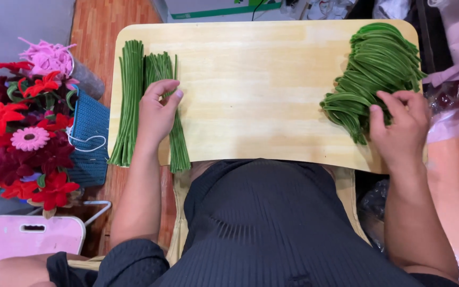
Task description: The person sits at a table and uses green pipe cleaners to create artificial flower stems. They fold and twist the pipe cleaners by hand to form a stem shape, repeating the process with multiple pieces.
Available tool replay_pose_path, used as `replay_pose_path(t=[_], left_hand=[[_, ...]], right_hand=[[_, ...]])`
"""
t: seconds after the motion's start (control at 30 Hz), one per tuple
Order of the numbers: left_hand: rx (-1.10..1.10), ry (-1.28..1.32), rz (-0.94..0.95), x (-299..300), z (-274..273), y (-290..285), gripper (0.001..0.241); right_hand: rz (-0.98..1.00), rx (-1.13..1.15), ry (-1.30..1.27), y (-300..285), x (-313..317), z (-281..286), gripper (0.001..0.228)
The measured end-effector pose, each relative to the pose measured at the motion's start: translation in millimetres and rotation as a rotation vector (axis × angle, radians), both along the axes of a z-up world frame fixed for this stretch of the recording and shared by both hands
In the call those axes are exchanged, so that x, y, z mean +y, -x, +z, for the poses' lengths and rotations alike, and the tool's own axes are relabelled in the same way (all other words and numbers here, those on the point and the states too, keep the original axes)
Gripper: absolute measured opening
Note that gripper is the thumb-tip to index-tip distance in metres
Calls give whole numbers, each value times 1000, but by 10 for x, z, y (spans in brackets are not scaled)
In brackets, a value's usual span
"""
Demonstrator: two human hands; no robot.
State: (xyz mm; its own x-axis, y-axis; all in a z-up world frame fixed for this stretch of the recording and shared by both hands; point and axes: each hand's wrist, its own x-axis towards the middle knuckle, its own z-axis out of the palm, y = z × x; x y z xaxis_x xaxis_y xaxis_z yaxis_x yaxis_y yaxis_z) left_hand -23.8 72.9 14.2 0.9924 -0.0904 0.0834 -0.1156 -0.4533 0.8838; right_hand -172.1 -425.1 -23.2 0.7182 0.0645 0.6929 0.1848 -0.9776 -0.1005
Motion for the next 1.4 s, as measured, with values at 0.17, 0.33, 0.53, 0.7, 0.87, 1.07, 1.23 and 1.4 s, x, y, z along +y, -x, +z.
replay_pose_path(t=[0.17,0.33,0.53,0.7,0.87,1.07,1.23,1.4], left_hand=[[-10,10,29,133,-308,13,25],[-404,-188,124,244,-619,-32,19],[-277,-272,133,263,-848,-77,27],[-291,-245,81,353,-1033,-140,32],[-221,-134,79,404,-883,-96,31],[-159,-15,116,385,-962,-99,30],[-97,17,134,349,-884,-97,30],[-77,-34,137,335,-825,-97,31]], right_hand=[[278,182,-178,-521,1013,195,23],[653,666,-446,-1227,2234,83,25],[530,1145,-1071,-2022,3395,-298,34],[434,1132,-1208,-2233,3729,-426,45],[429,1087,-1156,-2249,3784,-421,36],[418,1078,-1145,-2205,3765,-465,17],[377,1062,-1194,-2131,3722,-365,14],[334,923,-1451,-2067,3542,-143,16]])
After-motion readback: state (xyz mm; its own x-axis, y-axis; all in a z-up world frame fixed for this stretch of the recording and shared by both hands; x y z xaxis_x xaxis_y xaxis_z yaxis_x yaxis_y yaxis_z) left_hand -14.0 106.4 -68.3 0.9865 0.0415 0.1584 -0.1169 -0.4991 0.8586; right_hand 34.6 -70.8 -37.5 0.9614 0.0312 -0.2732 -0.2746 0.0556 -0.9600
